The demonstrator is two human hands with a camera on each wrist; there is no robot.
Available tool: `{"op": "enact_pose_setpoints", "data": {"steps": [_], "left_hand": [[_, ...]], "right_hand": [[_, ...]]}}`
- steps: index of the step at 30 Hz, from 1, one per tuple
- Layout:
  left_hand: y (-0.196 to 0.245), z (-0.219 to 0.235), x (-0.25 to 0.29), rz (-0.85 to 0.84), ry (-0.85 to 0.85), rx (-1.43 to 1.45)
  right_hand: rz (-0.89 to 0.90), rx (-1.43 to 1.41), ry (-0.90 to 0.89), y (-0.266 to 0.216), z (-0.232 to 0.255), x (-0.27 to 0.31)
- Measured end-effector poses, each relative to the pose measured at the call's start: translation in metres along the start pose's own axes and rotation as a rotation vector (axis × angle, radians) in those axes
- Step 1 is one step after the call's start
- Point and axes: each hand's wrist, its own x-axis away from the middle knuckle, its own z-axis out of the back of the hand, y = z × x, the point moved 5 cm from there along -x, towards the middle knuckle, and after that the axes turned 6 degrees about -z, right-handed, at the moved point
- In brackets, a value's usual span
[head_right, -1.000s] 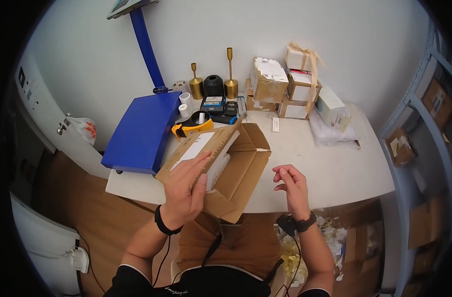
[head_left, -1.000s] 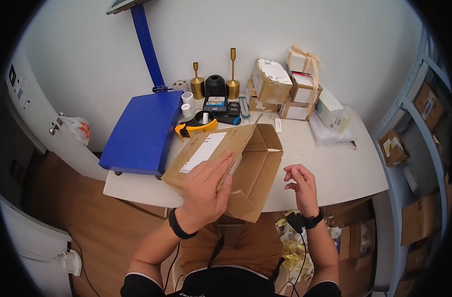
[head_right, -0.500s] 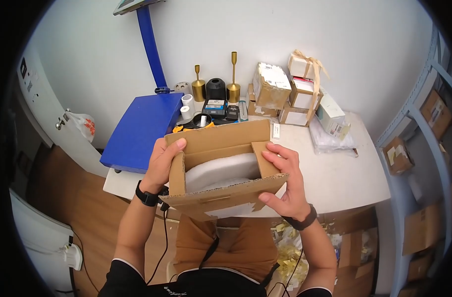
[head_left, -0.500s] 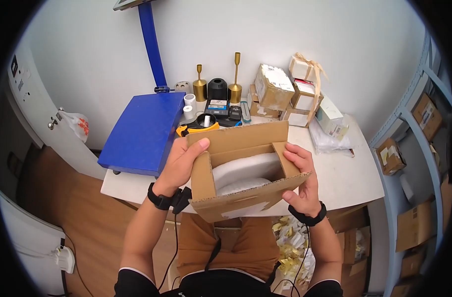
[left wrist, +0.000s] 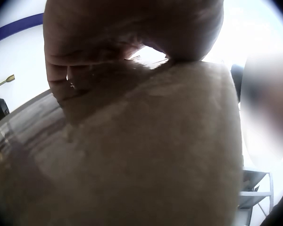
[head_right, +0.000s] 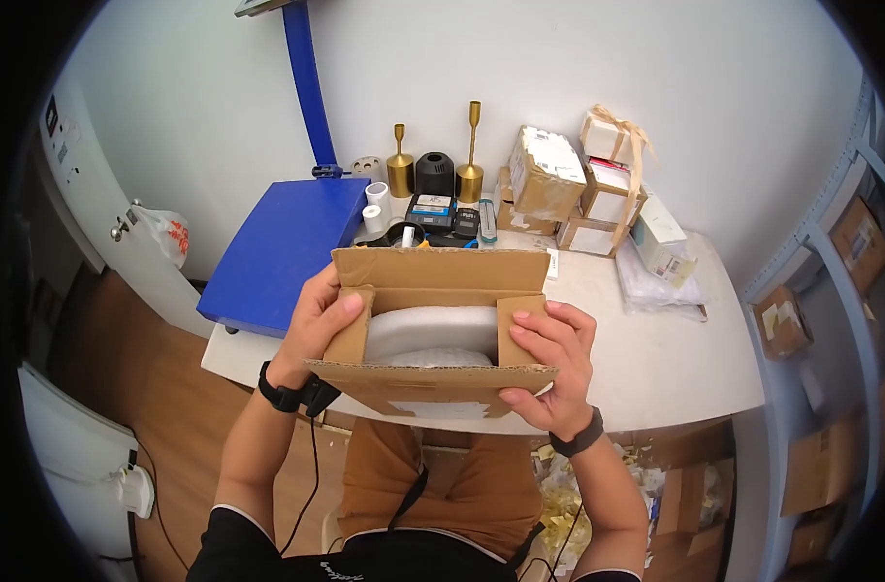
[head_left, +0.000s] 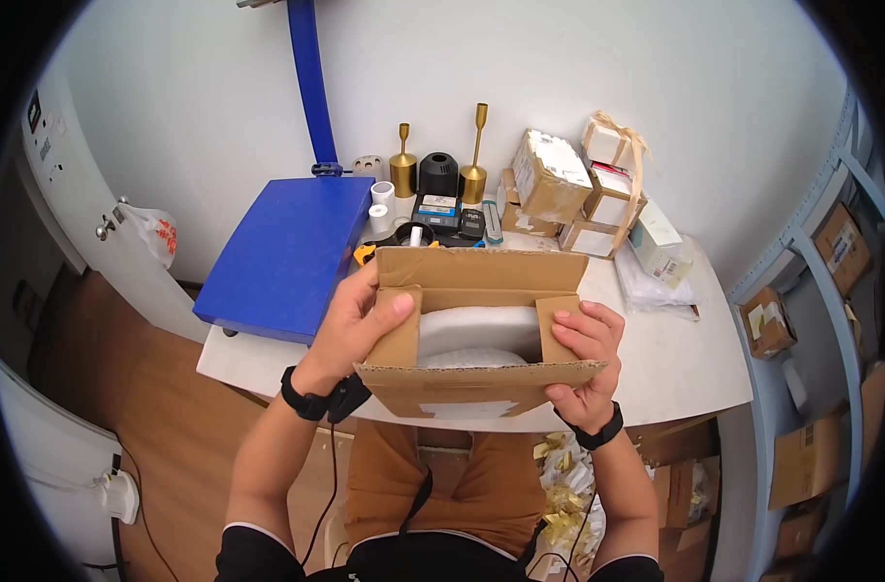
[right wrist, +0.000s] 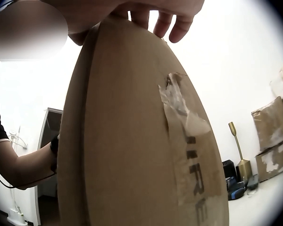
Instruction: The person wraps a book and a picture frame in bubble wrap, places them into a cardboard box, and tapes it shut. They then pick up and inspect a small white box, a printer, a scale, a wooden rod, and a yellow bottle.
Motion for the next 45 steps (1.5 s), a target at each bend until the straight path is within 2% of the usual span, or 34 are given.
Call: {"op": "enact_pose_setpoints", "data": {"steps": [2, 3, 7, 10, 12, 16, 19, 21, 25, 28, 31, 33, 43, 45], "left_hand": [[-0.002, -0.006, 0.010, 0.062, 0.022, 0.096], [-0.006, -0.007, 0.014, 0.155, 0.052, 0.177], [-0.003, -0.012, 0.010, 0.134, 0.122, 0.303], [0.000, -0.010, 0.003, 0.097, 0.117, 0.272], [0.004, -0.007, -0.003, -0.077, 0.056, 0.198], [-0.006, -0.003, -0.002, -0.088, 0.106, 0.223], [-0.012, -0.003, 0.000, -0.116, 0.104, 0.235], [-0.008, -0.005, 0.001, -0.187, 0.083, 0.164], [-0.001, -0.005, 0.002, -0.214, 0.064, 0.148], [0.000, -0.007, 0.005, -0.210, 0.092, 0.205], [0.000, -0.008, 0.008, -0.205, 0.102, 0.124], [-0.003, -0.006, 0.008, -0.196, 0.113, 0.078], [-0.007, -0.002, 0.012, -0.178, 0.080, 0.095], [-0.005, -0.003, 0.012, -0.185, 0.062, 0.053]], "right_hand": [[0.005, 0.001, 0.005, 0.001, 0.000, 0.003], [0.013, 0.008, 0.017, 0.001, 0.000, 0.004], [-0.006, -0.002, 0.038, 0.000, -0.002, -0.002], [-0.027, -0.104, 0.039, 0.001, -0.005, -0.009], [-0.073, -0.261, 0.045, 0.003, -0.009, -0.013], [-0.211, -0.327, 0.071, 0.002, -0.015, -0.015], [-0.274, -0.411, 0.131, 0.008, -0.019, -0.003], [-0.350, -0.570, 0.298, 0.009, -0.019, 0.001], [-0.321, -0.572, 0.336, 0.013, -0.018, 0.004], [-0.324, -0.454, 0.307, 0.011, -0.016, 0.003], [-0.356, -0.340, 0.294, 0.001, -0.011, -0.010], [-0.310, -0.262, 0.041, -0.001, -0.014, -0.018], [-0.296, -0.321, -0.201, -0.005, -0.004, -0.035], [-0.264, -0.242, -0.324, -0.010, -0.001, -0.038]]}}
